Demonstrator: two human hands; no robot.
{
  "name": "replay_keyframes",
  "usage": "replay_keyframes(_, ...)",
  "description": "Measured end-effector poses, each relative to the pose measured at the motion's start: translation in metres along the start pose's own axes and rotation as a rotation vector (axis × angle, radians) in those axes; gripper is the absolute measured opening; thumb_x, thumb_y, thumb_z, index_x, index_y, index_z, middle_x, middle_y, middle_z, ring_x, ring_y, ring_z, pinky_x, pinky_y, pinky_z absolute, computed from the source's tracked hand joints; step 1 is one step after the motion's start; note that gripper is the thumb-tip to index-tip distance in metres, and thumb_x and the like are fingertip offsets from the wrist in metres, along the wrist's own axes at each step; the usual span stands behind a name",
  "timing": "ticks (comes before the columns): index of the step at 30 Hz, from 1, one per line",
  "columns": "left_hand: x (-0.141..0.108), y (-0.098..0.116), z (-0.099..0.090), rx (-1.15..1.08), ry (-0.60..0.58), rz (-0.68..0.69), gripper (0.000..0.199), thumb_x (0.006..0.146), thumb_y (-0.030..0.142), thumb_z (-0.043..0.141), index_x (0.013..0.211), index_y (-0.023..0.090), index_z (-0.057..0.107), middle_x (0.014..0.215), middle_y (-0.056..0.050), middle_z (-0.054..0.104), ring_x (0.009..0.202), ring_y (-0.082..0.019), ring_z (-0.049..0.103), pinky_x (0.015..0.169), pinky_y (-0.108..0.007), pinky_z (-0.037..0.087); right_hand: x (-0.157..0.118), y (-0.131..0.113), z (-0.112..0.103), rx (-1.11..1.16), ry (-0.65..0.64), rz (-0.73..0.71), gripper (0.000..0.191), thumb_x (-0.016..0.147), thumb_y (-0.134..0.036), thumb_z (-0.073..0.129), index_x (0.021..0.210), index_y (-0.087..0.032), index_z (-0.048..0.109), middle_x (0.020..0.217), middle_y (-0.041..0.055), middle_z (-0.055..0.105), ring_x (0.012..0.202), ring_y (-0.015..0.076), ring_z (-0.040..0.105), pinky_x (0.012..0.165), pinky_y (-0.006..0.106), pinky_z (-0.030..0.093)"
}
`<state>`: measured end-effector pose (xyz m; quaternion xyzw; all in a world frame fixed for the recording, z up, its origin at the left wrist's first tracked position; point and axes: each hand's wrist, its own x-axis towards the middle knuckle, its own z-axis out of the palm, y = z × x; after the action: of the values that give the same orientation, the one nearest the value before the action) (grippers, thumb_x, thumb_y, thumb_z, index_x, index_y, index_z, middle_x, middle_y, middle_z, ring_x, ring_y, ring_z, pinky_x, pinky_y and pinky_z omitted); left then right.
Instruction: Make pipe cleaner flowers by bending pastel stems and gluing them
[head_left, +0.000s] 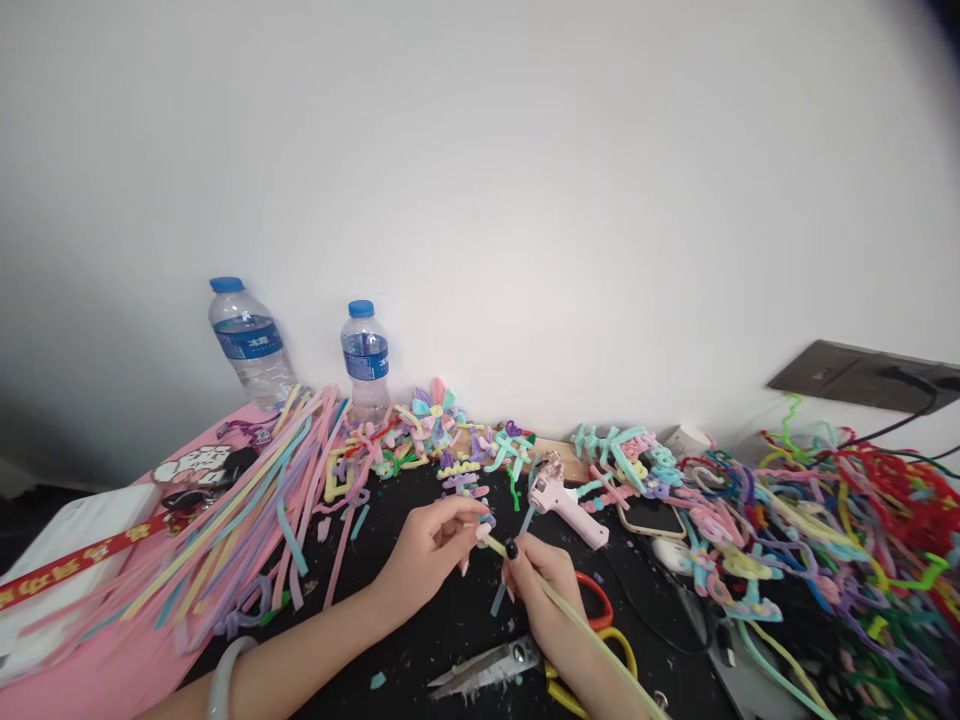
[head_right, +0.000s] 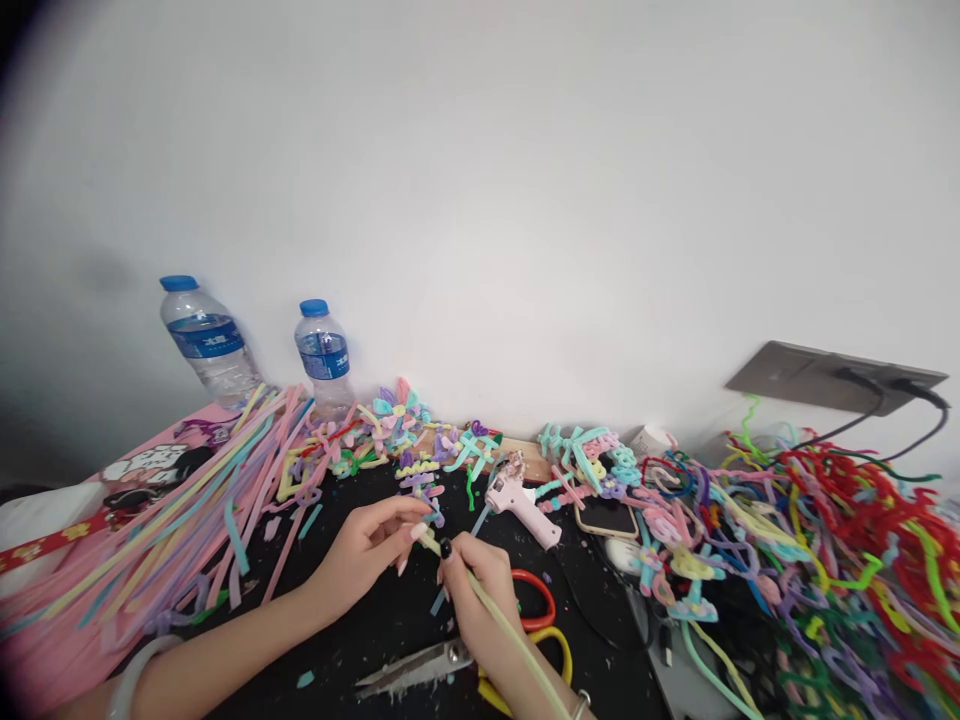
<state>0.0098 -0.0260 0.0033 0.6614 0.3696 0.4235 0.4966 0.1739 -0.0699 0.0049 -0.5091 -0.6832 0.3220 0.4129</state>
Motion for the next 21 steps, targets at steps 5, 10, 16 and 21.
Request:
replay_keyframes(5,0.001,0.005,0.001,0.125,-0.015,0.058,0.03,0.09,0.033,0.039,0.078,0.015,0.06,0.052,0.002,0.055,0.044,-0.009,0.05,0.048,-0.022,0.04,-0.001,0.001,0.0,-0.007,0.012,-0.009,0.037,0.091,-0.03,0.037,0.056,-0.018,0.045,0.051,-0.0046,0.039,0.048,0.0098,0.037,0.048,0.022,0.026)
replay_keyframes(10,0.004,0.001,-0.013,0.5,-0.033,0.34,0.03,0.091,0.022,0.035,0.07,0.016,0.054,0.061,-0.001,0.052,0.059,-0.012,0.05,0.059,-0.024,0.038,-0.002,-0.005,0.0,-0.07,-0.041,-0.06,0.035,0.09,-0.025,0.037,0.057,-0.018,0.044,0.053,-0.0042,0.04,0.05,0.0095,0.038,0.049,0.022,0.026)
replay_keyframes(16,0.009,-0.008,-0.019,0.582,0.002,0.378,0.02,0.089,0.02,0.041,0.073,0.017,0.052,0.067,-0.001,0.052,0.063,-0.011,0.05,0.059,-0.023,0.037,-0.002,-0.003,0.0,-0.127,-0.05,-0.043,0.034,0.09,-0.024,0.036,0.058,-0.018,0.043,0.053,-0.0043,0.04,0.05,0.0096,0.038,0.049,0.022,0.026)
replay_keyframes(21,0.008,-0.011,-0.019,0.66,-0.009,0.434,0.019,0.089,0.017,0.039,0.076,0.017,0.052,0.068,-0.001,0.054,0.063,-0.012,0.05,0.06,-0.023,0.037,-0.002,-0.004,0.001,-0.156,-0.074,-0.061,0.033,0.09,-0.024,0.035,0.058,-0.019,0.04,0.053,-0.0041,0.039,0.049,0.0098,0.039,0.049,0.022,0.026)
